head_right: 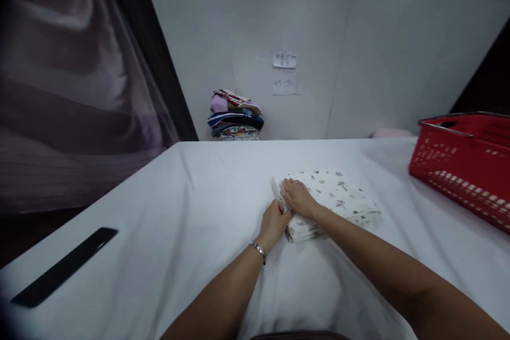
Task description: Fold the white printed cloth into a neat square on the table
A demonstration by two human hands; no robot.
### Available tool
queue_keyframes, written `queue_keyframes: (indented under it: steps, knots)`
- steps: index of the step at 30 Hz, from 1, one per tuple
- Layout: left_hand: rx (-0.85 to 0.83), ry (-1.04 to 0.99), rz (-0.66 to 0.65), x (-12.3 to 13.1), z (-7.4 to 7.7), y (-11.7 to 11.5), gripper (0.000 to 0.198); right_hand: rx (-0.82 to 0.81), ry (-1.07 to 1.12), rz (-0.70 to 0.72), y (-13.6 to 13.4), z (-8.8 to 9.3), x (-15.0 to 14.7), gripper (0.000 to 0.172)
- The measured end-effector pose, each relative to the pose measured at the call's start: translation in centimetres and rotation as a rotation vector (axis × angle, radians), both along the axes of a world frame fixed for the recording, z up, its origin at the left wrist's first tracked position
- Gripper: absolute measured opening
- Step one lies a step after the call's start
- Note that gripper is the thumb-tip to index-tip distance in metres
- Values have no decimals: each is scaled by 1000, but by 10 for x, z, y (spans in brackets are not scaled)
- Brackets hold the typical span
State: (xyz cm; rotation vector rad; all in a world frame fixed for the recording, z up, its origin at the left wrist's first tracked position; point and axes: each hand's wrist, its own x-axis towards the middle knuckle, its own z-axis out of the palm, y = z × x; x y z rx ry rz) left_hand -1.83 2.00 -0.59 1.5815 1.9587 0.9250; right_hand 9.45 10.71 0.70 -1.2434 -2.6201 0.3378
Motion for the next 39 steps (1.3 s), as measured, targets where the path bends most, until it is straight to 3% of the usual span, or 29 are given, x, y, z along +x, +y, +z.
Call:
queue_keyframes:
  steps: [5, 8, 10, 13, 16, 20, 25, 28, 31, 35, 39]
  knots:
    - [36, -1, -19, -1, 0, 2, 11, -69, 3, 34, -27, -5, 12, 56]
    - [37, -2, -17, -3, -1, 2, 16, -101, 51, 54, -25, 2, 21, 58]
    - [29, -15, -13, -4, -1, 3, 22, -67, 102, 14, -19, 8, 42, 57]
    - [19, -33, -10, -4, -1, 4, 25, -1, 161, -202, -9, 15, 98, 53]
    - [9, -40, -13, -4, -1, 4, 26, -44, 218, -568, -4, 19, 163, 44]
    - [13, -44, -20, -5, -1, 5, 27, -189, 210, -747, -4, 20, 215, 36]
    - [-17, 1, -6, -6, 6, 4, 28, -386, 232, -789, -7, 19, 224, 37]
    - [96, 183, -16, -3, 15, -5, 26, -417, 237, -802, -6, 21, 222, 36]
    - [281, 371, -144, 1, 22, -16, 18, -466, 244, -792, -6, 23, 221, 36]
    - [275, 444, -416, 4, 25, -23, 16, -502, 268, -757, -7, 20, 223, 33]
    - [213, 449, -414, 4, 24, -23, 19, -471, 287, -756, -9, 9, 226, 33]
